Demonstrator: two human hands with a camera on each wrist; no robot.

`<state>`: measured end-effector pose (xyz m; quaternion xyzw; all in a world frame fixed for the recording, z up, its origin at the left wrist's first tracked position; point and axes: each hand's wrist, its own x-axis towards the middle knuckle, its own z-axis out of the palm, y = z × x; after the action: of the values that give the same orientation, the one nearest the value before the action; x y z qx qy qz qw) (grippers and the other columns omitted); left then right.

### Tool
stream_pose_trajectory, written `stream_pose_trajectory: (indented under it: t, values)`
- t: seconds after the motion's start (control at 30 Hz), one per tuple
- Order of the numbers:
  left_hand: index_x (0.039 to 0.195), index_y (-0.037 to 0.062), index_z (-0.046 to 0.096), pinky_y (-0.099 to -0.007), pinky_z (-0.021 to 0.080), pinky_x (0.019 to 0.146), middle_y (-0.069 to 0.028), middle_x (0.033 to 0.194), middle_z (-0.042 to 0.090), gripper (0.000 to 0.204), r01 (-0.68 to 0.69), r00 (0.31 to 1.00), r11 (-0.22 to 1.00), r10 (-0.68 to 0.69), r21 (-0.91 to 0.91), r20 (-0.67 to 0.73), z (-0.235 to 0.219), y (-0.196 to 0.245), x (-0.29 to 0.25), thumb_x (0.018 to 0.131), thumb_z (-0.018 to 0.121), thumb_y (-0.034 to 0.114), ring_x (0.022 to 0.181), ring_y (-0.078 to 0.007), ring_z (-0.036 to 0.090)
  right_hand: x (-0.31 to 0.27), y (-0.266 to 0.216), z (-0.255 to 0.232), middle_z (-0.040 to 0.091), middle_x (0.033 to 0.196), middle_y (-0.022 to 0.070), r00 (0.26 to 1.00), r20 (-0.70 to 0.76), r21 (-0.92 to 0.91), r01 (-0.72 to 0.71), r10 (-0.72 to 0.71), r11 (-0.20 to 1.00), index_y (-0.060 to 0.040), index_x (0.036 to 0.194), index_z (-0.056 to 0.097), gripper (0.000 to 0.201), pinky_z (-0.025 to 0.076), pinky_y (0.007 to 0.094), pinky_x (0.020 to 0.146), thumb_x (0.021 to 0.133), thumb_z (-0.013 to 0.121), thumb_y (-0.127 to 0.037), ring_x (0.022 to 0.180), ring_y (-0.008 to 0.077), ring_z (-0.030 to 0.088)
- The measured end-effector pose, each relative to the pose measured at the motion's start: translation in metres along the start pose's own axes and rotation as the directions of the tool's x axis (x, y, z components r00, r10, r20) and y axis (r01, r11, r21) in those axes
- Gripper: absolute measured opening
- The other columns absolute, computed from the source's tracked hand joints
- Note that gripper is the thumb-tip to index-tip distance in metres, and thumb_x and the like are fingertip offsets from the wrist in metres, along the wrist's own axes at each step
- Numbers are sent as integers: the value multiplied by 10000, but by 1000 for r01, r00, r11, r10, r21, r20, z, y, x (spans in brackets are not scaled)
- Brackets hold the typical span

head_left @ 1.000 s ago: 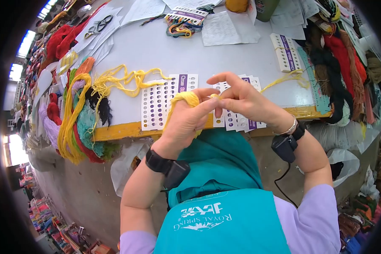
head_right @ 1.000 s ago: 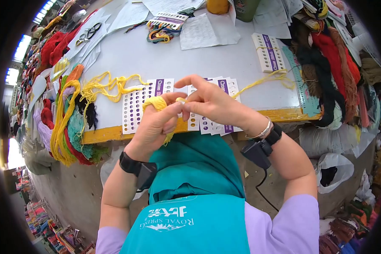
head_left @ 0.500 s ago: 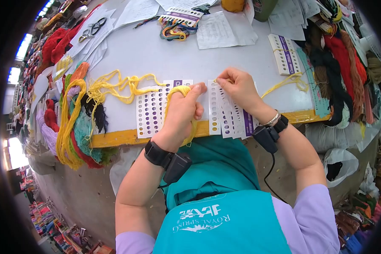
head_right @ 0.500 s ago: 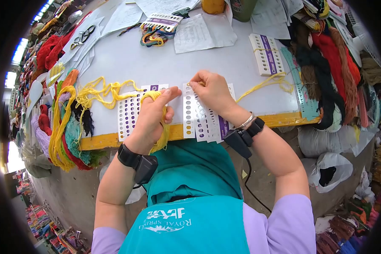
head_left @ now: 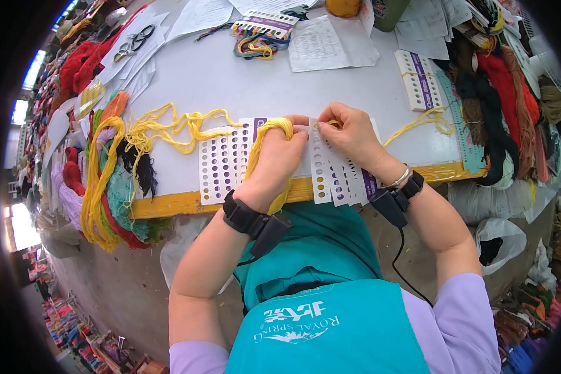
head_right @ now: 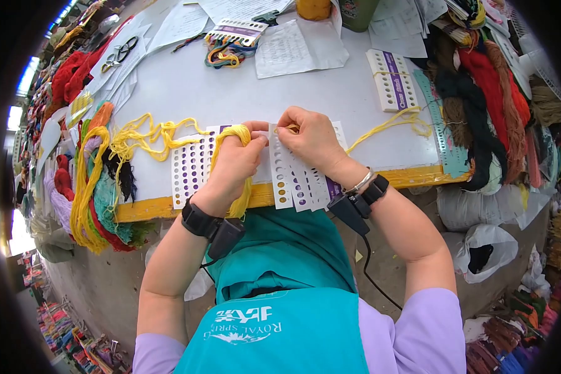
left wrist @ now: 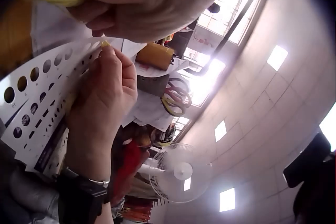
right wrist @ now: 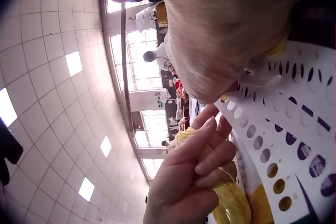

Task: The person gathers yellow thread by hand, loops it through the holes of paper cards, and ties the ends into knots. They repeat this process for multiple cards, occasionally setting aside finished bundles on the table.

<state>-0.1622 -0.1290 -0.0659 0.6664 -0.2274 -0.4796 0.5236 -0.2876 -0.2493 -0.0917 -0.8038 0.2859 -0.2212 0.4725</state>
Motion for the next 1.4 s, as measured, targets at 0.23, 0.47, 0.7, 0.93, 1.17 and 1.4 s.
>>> stream_pose_trajectory:
  t: [0.23, 0.47, 0.7, 0.93, 1.17, 1.4]
  values:
    - [1125, 22, 627, -182, 325, 486, 20, 832, 595, 219, 16, 999, 998, -18, 59, 29, -4, 0, 12, 937, 586, 125, 599, -25, 434, -1, 2, 1, 704, 756, 98, 1000, 25, 64, -9, 7, 998, -23, 887, 671, 140, 538, 306, 615, 861, 660, -161, 664, 189, 682]
    - [968, 16, 668, -223, 383, 520, -10, 805, 626, 145, -54, 998, 950, 57, 307, -1, -10, -6, 21, 894, 615, 129, 627, -61, 500, 1, 1, -3, 666, 746, 26, 988, 131, 89, -90, 78, 992, -11, 927, 651, 105, 498, 235, 613, 892, 667, -109, 665, 62, 602]
    - [926, 31, 658, -210, 332, 482, 2, 769, 596, 100, -51, 990, 968, 81, 244, -113, -34, -7, 10, 877, 625, 112, 569, -35, 448, 7, -5, -5, 675, 693, 57, 978, 190, -45, -80, 87, 996, -58, 946, 659, 233, 489, 321, 588, 858, 693, -271, 626, 178, 651]
    - [891, 48, 645, -193, 212, 413, 28, 722, 570, 67, 106, 980, 976, -71, -188, 185, -17, 10, -8, 900, 600, 97, 466, -4, 329, 5, -10, 2, 671, 682, 64, 987, 154, -266, -13, 55, 964, -72, 1008, 642, 344, 498, 354, 608, 876, 689, -386, 658, 222, 662]
    - [872, 31, 668, -212, 313, 460, 1, 660, 592, 99, -29, 997, 995, 22, 98, 78, -10, 1, 8, 904, 608, 104, 507, -36, 438, 11, -7, -6, 680, 710, 49, 957, 242, 44, -174, 158, 984, -53, 1079, 631, 389, 493, 295, 607, 921, 661, -407, 652, 145, 649]
    - [924, 33, 669, -222, 391, 524, -5, 717, 592, 87, -227, 974, 906, 209, 356, 89, -4, -16, 16, 903, 613, 96, 571, -64, 507, 13, 1, -7, 688, 729, 39, 934, 344, 142, -157, 100, 977, -51, 1038, 678, 348, 484, 279, 601, 947, 629, -384, 643, 117, 631]
